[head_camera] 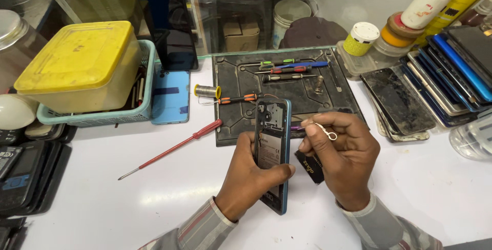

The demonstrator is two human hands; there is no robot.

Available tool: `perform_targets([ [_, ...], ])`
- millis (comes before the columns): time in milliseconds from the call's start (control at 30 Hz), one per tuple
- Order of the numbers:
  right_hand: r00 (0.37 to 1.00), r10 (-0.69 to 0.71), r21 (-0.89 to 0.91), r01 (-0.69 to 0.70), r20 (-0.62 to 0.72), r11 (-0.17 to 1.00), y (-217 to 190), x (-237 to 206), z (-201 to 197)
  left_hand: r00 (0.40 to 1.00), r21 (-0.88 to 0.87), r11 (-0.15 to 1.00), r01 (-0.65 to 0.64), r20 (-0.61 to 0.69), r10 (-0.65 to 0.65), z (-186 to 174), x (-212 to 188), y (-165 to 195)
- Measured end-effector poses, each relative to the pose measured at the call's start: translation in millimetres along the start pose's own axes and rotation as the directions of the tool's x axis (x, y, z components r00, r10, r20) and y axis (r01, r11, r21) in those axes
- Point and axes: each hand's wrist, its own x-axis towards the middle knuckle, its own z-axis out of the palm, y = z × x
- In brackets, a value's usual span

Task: The person holds a disassembled smartphone and repeatedly inserts and removes a small white ribbon cable into the motherboard connector. The person rotates the phone to view different angles while handling the cable and the device.

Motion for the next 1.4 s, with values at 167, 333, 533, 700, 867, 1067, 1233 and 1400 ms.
perform_targets([
  [167, 0.999, -0.047, 0.002, 0.047, 0.005, 0.999, -1.4, -2.6, 2.9, 1.000, -0.016, 1.000, -0.006, 0.002, 0.006, 0.6, -1.6, -0.2],
  [333, 0.998, -0.064, 0.010, 0.064, 0.003, 0.998, -0.6, -5.9, 6.1, 0.999, 0.023, 0.999, -0.036, -0.009, 0.036, 1.6, -3.5, 0.2],
  [533, 0.997, -0.072, -0.008, 0.072, 0.004, 0.997, 0.6, -8.0, 7.2, 0.999, 0.070, 0.997, -0.018, -0.044, 0.021, 2.9, -5.3, 2.4],
  [700, 0.997, -0.080, -0.018, 0.080, 0.008, 0.997, 0.4, -8.1, 6.5, 0.997, 0.100, 0.994, -0.044, -0.064, 0.050, 4.7, -5.8, 4.2],
  [867, 0.995, -0.102, -0.041, 0.102, 0.011, 0.994, 1.2, -7.8, 6.3, 0.994, 0.137, 0.989, -0.061, -0.084, 0.073, 4.8, -7.3, 6.9],
  [1067, 0.993, -0.117, -0.071, 0.118, 0.014, 0.990, 2.1, -8.8, 7.4, 0.985, 0.225, 0.973, -0.056, -0.147, 0.091, 5.8, -9.3, 13.0],
  [1233, 0.995, -0.099, -0.072, 0.101, 0.032, 0.992, 3.3, -8.9, 8.4, 0.981, 0.243, 0.969, -0.044, -0.172, 0.088, 6.8, -10.4, 15.8],
  [1400, 0.997, -0.066, -0.013, 0.067, 0.047, 0.998, 3.2, -9.0, 8.1, 0.976, 0.255, 0.965, -0.057, -0.190, 0.108, 7.6, -10.8, 16.2],
])
